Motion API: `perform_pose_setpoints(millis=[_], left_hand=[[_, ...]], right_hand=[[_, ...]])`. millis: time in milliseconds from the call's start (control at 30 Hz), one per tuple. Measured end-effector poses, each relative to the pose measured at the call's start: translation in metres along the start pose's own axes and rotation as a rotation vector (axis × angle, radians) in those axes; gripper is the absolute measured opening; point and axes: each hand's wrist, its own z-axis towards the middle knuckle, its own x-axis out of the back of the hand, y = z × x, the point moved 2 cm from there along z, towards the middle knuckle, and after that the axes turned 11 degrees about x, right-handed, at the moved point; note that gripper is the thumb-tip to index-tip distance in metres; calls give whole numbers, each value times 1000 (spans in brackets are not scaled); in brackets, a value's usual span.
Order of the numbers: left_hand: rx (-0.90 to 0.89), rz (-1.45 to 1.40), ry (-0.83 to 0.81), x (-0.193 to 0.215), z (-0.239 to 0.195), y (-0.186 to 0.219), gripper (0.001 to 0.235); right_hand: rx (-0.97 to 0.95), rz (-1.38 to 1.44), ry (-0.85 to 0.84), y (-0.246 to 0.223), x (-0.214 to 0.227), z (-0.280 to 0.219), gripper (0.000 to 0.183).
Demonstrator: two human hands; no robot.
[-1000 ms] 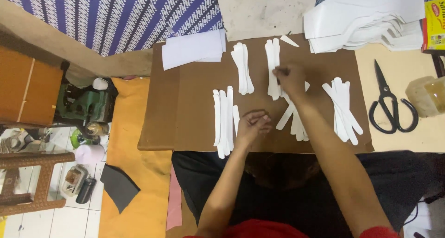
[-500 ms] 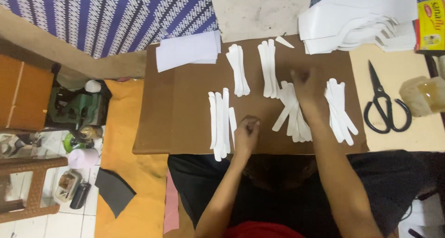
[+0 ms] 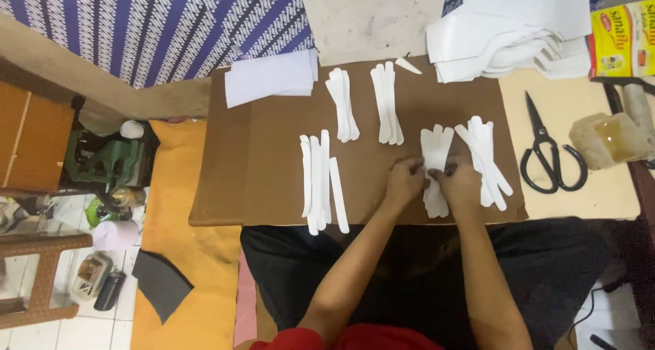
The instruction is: The person repeatedly picks up white fabric strips from a table, folds each strip in half lengthwise, and places it back into a growing pile. The person continues this folding and stacking process for the duration of the clip.
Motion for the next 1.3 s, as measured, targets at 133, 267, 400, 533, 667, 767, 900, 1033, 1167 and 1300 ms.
perform_pose_setpoints(millis=[133, 267, 400, 533, 667, 767, 900, 1033, 1167, 1300], left_hand=[[-78, 5, 59, 60, -68, 52, 30], [13, 246, 372, 124, -105, 24, 26], [28, 354, 471, 144, -110, -50, 22], [96, 462, 536, 139, -130, -45, 28], [105, 624, 596, 131, -111, -69, 25], [98, 556, 519, 131, -100, -76, 21], [74, 95, 340, 145, -105, -7, 27], [202, -476, 75, 113, -74, -23, 34], [232, -769, -143, 109, -66, -27, 36], [222, -743, -236, 109, -65, -36, 35]], right_hand=[[63, 52, 68, -23, 15, -11, 45], [200, -38, 181, -70, 33, -25, 45], [153, 207, -138, -145, -1, -37, 30], [220, 101, -306, -175, -73, -41, 37], [228, 88, -367, -174, -106, -33, 31], [160, 144, -374, -162, -103, -27, 29], [46, 218, -391, -141, -75, -18, 33], [-93, 407, -458, -116, -66, -3, 58], [-136, 682, -375, -116, -34, 10, 77], [46, 599, -217, -139, -6, 11, 70]])
